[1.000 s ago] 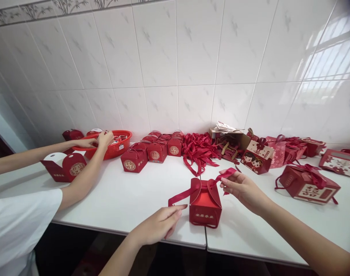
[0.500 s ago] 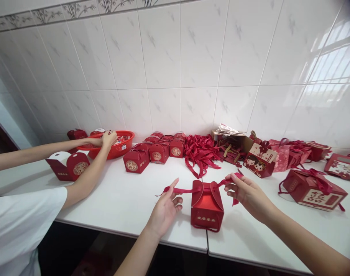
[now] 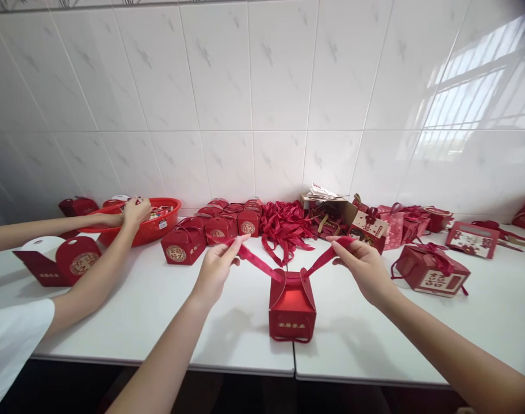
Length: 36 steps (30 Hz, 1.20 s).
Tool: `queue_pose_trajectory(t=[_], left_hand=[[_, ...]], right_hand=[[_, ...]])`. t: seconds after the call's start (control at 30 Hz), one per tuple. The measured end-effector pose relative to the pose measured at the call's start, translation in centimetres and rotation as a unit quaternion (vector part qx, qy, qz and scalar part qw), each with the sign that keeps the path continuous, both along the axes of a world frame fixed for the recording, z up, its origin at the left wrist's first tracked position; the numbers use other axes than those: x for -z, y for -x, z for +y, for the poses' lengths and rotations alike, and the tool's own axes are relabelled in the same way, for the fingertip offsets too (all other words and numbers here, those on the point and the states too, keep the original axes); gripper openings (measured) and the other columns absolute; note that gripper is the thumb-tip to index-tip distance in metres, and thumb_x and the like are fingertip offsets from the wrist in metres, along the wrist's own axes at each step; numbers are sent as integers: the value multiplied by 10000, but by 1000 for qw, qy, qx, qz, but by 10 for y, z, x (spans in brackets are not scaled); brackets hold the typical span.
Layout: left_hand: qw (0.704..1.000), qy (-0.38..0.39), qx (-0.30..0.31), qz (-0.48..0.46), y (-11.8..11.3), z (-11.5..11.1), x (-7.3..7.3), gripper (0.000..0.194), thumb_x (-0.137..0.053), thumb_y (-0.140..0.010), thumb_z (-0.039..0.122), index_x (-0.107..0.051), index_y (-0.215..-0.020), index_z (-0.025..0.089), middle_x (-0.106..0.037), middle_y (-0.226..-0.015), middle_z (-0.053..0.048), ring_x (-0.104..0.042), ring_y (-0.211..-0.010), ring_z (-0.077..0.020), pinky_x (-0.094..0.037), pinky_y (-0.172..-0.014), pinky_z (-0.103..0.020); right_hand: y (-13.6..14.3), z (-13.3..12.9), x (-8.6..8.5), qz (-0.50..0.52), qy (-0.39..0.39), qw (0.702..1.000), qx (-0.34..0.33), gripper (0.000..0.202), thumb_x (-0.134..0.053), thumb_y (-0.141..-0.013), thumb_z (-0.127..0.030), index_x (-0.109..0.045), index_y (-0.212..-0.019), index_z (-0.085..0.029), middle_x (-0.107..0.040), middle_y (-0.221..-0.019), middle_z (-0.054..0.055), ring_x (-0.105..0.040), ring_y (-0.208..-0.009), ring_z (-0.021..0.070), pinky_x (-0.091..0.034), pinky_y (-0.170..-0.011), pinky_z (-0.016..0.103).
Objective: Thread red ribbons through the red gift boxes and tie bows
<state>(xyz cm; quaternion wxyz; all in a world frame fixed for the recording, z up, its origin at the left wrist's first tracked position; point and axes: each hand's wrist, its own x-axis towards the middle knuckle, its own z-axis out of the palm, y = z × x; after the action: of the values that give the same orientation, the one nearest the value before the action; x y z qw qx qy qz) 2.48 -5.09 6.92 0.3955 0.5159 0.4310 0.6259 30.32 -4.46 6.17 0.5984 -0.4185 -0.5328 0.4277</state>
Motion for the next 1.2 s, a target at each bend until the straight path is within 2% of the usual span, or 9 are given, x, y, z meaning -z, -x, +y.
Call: queue_pose_trajectory(t=[0.1, 0.3, 0.43, 0.53, 0.7, 0.8, 0.9, 1.1, 1.2], left_hand=[[995, -35, -26, 90, -8, 9, -24, 391, -698, -721, 450, -733, -979, 159, -611, -752, -41, -413, -638, -113, -347, -590, -235], [983, -69, 32, 169, -29, 10, -55, 454, -555, -810, 535, -720, -1026, 171, -421, -522, 34, -348, -525, -98, -298, -534, -234], [978, -89, 45, 183, -36, 6, -65, 428, -555, -817, 525, -721, -1019, 186, -540, -568, 13, -467, -595, -121, -363, -607, -242], [976, -102, 49, 185, -39, 5, -72, 409, -574, -807, 518, -728, -999, 191, -602, -598, -2, -551, -700, -158, -407, -696, -259], [980, -114, 72, 147, -41, 6, -79, 403, -592, -797, 512, -729, -958, 169, -681, -721, -40, -604, -839, -188, -429, -830, -293], [981, -94, 126, 118, -43, 8, -79, 419, -554, -821, 520, -703, -988, 166, -683, -761, -48, -614, -783, -176, -457, -780, -301], [975, -98, 160, 117, -47, 9, -78, 406, -504, -857, 511, -684, -981, 169, -639, -676, -22, -595, -686, -144, -463, -715, -276], [967, -128, 172, 140, -57, 12, -75, 387, -448, -888, 499, -665, -914, 180, -532, -586, 24, -542, -569, -109, -454, -658, -246], [964, -139, 173, 146, -60, 13, -73, 379, -437, -894, 493, -655, -909, 183, -504, -580, 28, -528, -567, -107, -443, -629, -232]], right_hand=[[2, 4, -15, -36, -55, 998, 21, 375, -636, -761, -505, -680, -932, -174, -659, -802, 42, -571, -682, 139, -476, -615, 269], [9, 4, -39, -61, -129, 990, 11, 341, -665, -745, -467, -670, -940, -188, -663, -835, 43, -597, -748, 168, -470, -628, 274], [12, 2, -43, -113, -113, 987, 11, 350, -622, -764, -507, -679, -795, -163, -589, -611, 10, -537, -578, 141, -416, -511, 267], [13, 1, -43, -119, -119, 986, 4, 319, -668, -736, -471, -687, -826, -166, -633, -674, 19, -574, -645, 152, -447, -568, 272], [18, -1, -48, -74, -119, 990, -20, 313, -632, -776, -463, -680, -888, -175, -667, -754, 38, -620, -735, 168, -491, -683, 305], [23, -2, -52, -6, -124, 991, -56, 286, -661, -762, -435, -669, -901, -186, -676, -778, 34, -639, -773, 173, -507, -753, 329], [30, 0, -58, 65, -110, 987, -98, 266, -687, -746, -408, -662, -889, -185, -676, -771, 28, -649, -775, 162, -513, -793, 337], [41, 6, -70, 119, -85, 980, -134, 270, -698, -724, -398, -651, -853, -166, -664, -767, 31, -640, -736, 151, -520, -746, 322], [43, 8, -72, 110, -79, 981, -136, 248, -708, -704, -355, -643, -852, -167, -654, -751, 14, -589, -627, 105, -486, -631, 262]])
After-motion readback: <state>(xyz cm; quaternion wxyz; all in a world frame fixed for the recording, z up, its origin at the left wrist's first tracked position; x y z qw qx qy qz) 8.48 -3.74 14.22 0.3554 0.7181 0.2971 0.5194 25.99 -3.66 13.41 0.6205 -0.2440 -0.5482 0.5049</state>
